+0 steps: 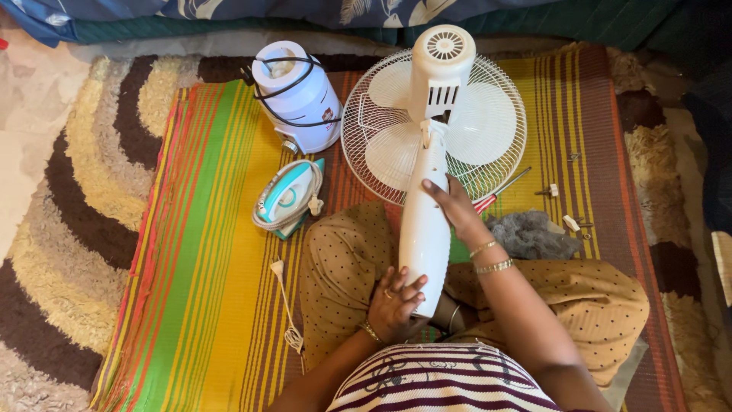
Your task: The person sits on a mat and cleans a disassembled white electric fan. They wipe the fan's plastic housing with a grey cloth, then reassemble the parts by hand, aligning and snapping the casing together.
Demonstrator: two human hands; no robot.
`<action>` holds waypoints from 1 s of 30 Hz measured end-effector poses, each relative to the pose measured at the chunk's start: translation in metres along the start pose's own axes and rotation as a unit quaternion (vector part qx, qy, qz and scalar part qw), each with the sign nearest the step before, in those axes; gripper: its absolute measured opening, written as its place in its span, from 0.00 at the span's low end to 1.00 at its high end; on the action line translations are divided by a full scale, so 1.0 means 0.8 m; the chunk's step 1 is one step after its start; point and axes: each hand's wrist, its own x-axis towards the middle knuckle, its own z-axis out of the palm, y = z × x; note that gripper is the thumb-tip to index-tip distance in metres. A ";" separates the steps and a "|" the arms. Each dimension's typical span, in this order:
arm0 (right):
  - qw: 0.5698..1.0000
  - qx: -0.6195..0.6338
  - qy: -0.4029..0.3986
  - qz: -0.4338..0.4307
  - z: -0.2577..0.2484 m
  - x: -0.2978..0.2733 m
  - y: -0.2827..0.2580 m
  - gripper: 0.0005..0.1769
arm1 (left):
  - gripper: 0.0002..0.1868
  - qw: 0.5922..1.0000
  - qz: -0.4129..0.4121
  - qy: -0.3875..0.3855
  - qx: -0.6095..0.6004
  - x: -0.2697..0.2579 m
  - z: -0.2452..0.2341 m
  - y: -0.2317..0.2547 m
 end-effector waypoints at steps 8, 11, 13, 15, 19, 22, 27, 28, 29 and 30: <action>0.997 -0.052 0.041 0.040 0.003 0.026 -0.034 0.43 | 0.16 0.995 0.069 -0.024 0.069 -0.008 0.020 -0.014; 0.998 -0.047 0.046 0.023 0.001 0.034 -0.021 0.40 | 0.11 0.992 0.079 -0.033 0.088 -0.007 0.020 -0.009; 0.998 -0.036 0.040 0.021 0.000 0.038 -0.014 0.38 | 0.10 0.990 0.082 -0.031 0.108 -0.002 0.018 -0.006; 0.999 -0.013 0.025 0.020 -0.003 0.042 -0.010 0.37 | 0.12 0.991 0.082 -0.043 0.098 0.003 0.014 -0.004; 1.000 0.014 0.019 0.006 -0.005 0.048 -0.004 0.37 | 0.16 0.993 0.078 -0.058 0.069 0.012 0.006 0.002; 0.999 0.034 0.019 -0.003 -0.006 0.049 -0.001 0.39 | 0.14 0.990 0.086 -0.050 0.100 0.013 0.010 0.002; 0.999 0.051 0.009 0.006 -0.007 0.047 -0.003 0.43 | 0.15 0.990 0.089 -0.062 0.093 0.006 0.019 0.000; 0.999 0.048 0.008 0.008 -0.007 0.046 -0.004 0.43 | 0.15 0.990 0.088 -0.063 0.091 0.005 0.021 -0.001; 0.999 0.044 0.008 0.010 -0.008 0.045 -0.004 0.43 | 0.15 0.990 0.091 -0.063 0.093 0.004 0.023 -0.001; 0.999 0.040 0.007 0.011 -0.008 0.044 -0.003 0.43 | 0.14 0.989 0.094 -0.062 0.095 0.004 0.024 -0.002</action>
